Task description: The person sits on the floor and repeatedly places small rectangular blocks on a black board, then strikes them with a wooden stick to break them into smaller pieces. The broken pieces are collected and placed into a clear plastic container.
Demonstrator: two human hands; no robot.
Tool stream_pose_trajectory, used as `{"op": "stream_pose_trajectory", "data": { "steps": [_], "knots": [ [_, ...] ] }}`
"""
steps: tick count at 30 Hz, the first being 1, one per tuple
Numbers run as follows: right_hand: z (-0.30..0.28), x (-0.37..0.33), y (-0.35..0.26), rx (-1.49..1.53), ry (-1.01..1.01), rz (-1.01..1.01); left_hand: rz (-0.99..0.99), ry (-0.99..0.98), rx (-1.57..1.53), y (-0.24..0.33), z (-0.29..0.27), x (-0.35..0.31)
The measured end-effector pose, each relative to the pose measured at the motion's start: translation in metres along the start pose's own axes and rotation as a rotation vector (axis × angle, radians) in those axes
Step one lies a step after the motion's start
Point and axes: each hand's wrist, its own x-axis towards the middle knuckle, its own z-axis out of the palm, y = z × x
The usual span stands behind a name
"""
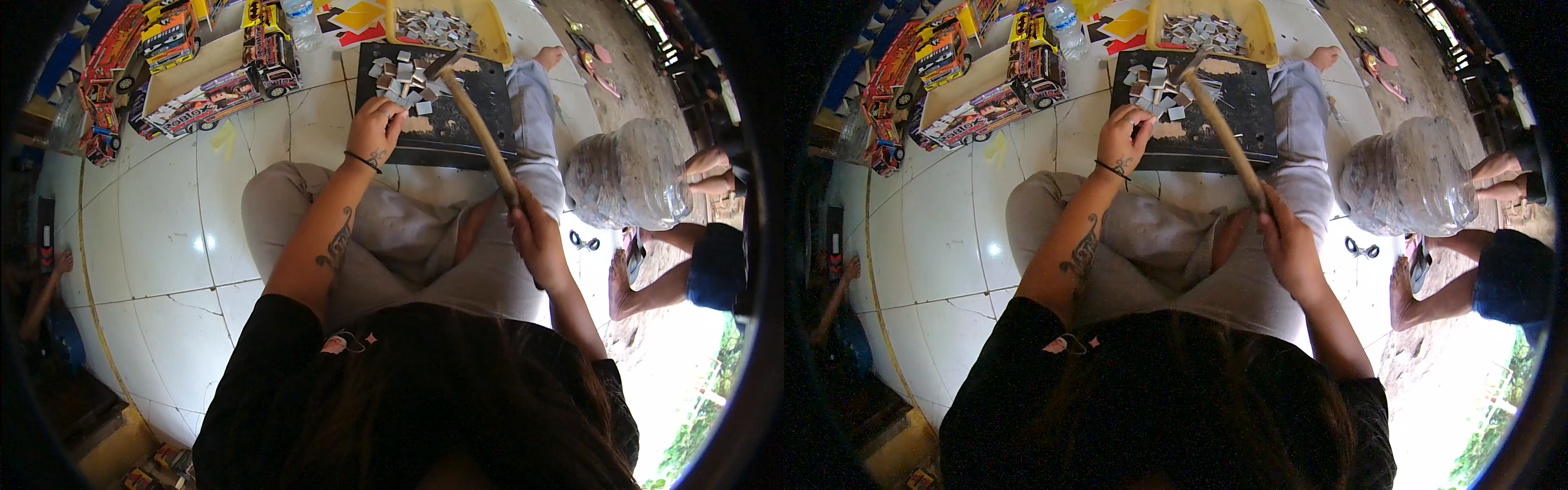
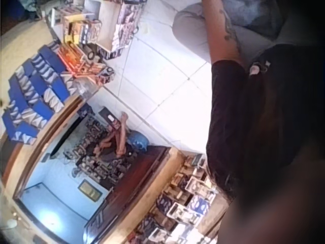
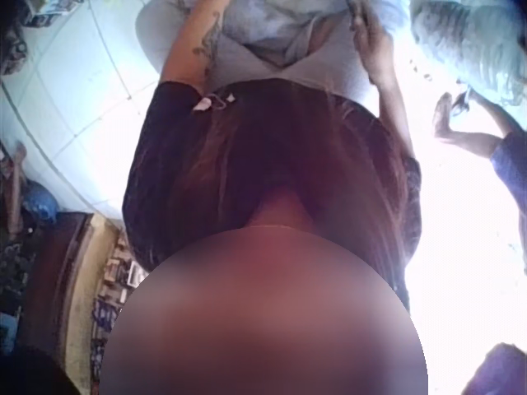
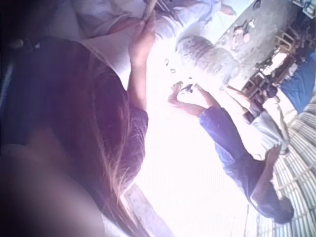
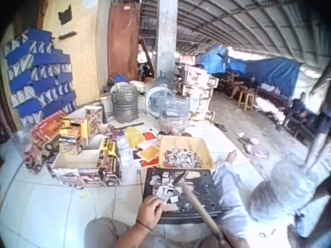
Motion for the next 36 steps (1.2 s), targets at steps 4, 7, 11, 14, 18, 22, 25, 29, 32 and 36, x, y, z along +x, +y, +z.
{"op": "stream_pose_trajectory", "data": {
  "steps": [4,7,11,14,18,22,25,29,32,36],
  "knots": [
    [-0.001,-0.029,-0.02,-0.124,0.035,-0.186,0.004,-0.002,0.009,-0.001,0.002,0.001],
    [0.004,-0.034,-0.021,-0.209,0.091,-0.272,-0.011,0.001,-0.017,-0.001,0.003,0.0],
    [0.01,-0.033,-0.015,-0.293,0.007,-0.271,0.015,0.003,0.04,-0.001,0.0,0.001],
    [0.014,-0.035,-0.013,-0.277,0.041,-0.296,0.021,0.003,0.03,-0.001,0.0,0.002],
    [0.013,-0.036,-0.017,-0.209,0.197,-0.397,-0.019,-0.018,-0.025,0.0,0.001,0.001],
    [0.006,-0.031,-0.02,-0.307,0.095,-0.278,-0.005,-0.011,-0.023,0.0,0.0,0.001],
    [0.003,-0.029,-0.022,-0.271,0.137,-0.316,0.025,-0.007,-0.009,-0.001,0.0,0.001],
    [0.002,-0.03,-0.022,-0.26,0.107,-0.331,0.024,-0.014,-0.01,-0.001,-0.001,0.001],
    [0.003,-0.03,-0.021,-0.245,0.129,-0.327,-0.001,-0.028,-0.026,-0.002,0.0,0.002],
    [0.005,-0.027,-0.019,-0.298,0.075,-0.305,-0.024,-0.039,-0.031,-0.003,-0.001,0.001]
  ]
}}
